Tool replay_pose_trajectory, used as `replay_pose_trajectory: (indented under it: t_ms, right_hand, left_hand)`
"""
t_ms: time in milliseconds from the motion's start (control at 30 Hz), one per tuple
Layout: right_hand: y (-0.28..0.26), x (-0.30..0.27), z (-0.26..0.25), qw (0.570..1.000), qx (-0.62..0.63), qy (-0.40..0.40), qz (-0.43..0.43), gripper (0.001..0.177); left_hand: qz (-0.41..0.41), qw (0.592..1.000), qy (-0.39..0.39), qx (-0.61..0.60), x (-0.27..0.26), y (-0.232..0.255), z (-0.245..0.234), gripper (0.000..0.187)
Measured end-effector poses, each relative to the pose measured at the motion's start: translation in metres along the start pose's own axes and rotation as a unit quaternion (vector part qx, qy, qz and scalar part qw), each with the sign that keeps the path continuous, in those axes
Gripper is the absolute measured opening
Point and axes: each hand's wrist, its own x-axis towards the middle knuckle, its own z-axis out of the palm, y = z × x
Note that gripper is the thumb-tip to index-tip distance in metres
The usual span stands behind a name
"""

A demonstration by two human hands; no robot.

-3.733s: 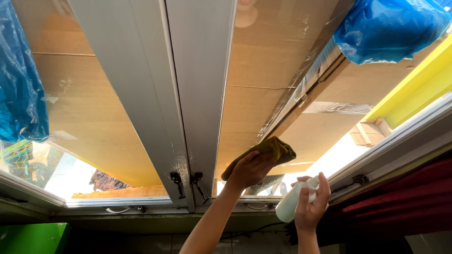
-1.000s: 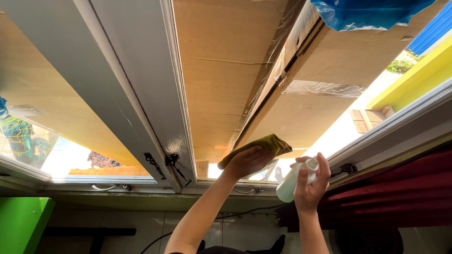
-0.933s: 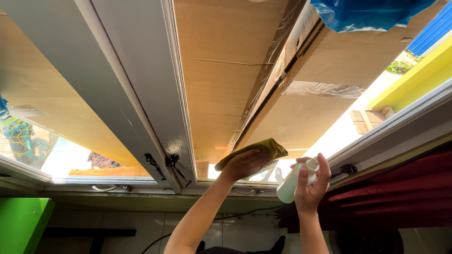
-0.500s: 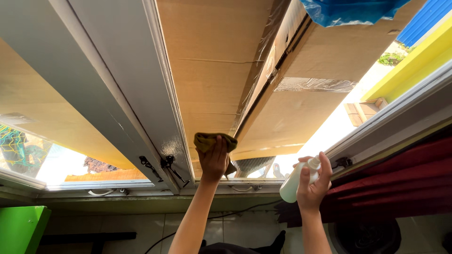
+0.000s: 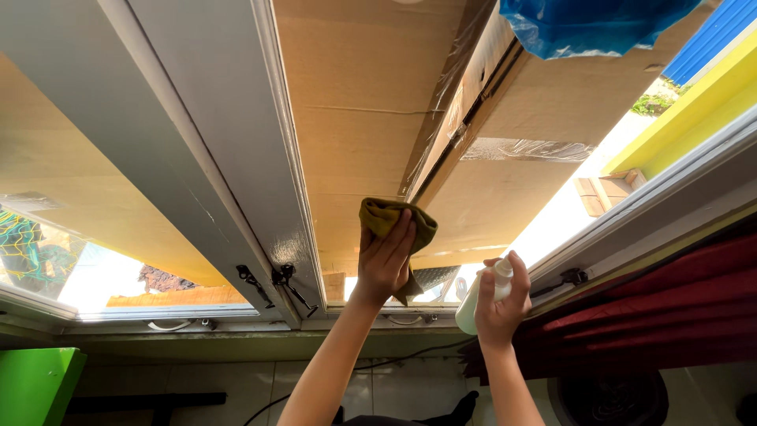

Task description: The person cleans a window by spraying liquid from a bottle onto the glass and wiping the surface with a cloth.

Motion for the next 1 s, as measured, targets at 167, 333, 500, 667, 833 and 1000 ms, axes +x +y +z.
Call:
replay_pose_trajectory:
  t_ms: [167, 333, 500, 667, 833, 1000]
  right_hand:
    - [-0.02, -0.006, 0.007, 0.999, -0.016, 0.016, 0.047, 0.048]
    - [-0.046, -0.01, 0.006, 0.988, -0.045, 0.026, 0.142, 0.055]
    - [-0.061, -0.019, 0.012, 0.995, -0.064, -0.01, 0.077, 0.068]
    - [-0.073, -0.013, 0.007, 0.99, -0.142, 0.0, -0.014, 0.068]
    - [-0.075, -0.007, 0.0, 0.988, -0.147, 0.001, -0.049, 0.063]
    - [-0.065, -0.008, -0.001, 0.991, -0.123, 0.019, -0.051, 0.061]
  left_hand:
    - [0.001, 1.0, -0.004, 0.012, -0.009, -0.002, -0.005, 0.042]
    - [0.004, 0.999, -0.021, 0.034, -0.024, -0.017, -0.016, 0.045]
    - [0.039, 0.997, -0.061, 0.016, -0.034, -0.041, -0.03, 0.049]
    - [0.03, 0.996, -0.088, -0.001, -0.036, -0.049, -0.041, 0.048]
    - [0.015, 0.996, -0.084, 0.01, -0.039, -0.046, -0.04, 0.048]
    - [0.016, 0.998, -0.053, 0.025, -0.047, -0.052, -0.032, 0.047]
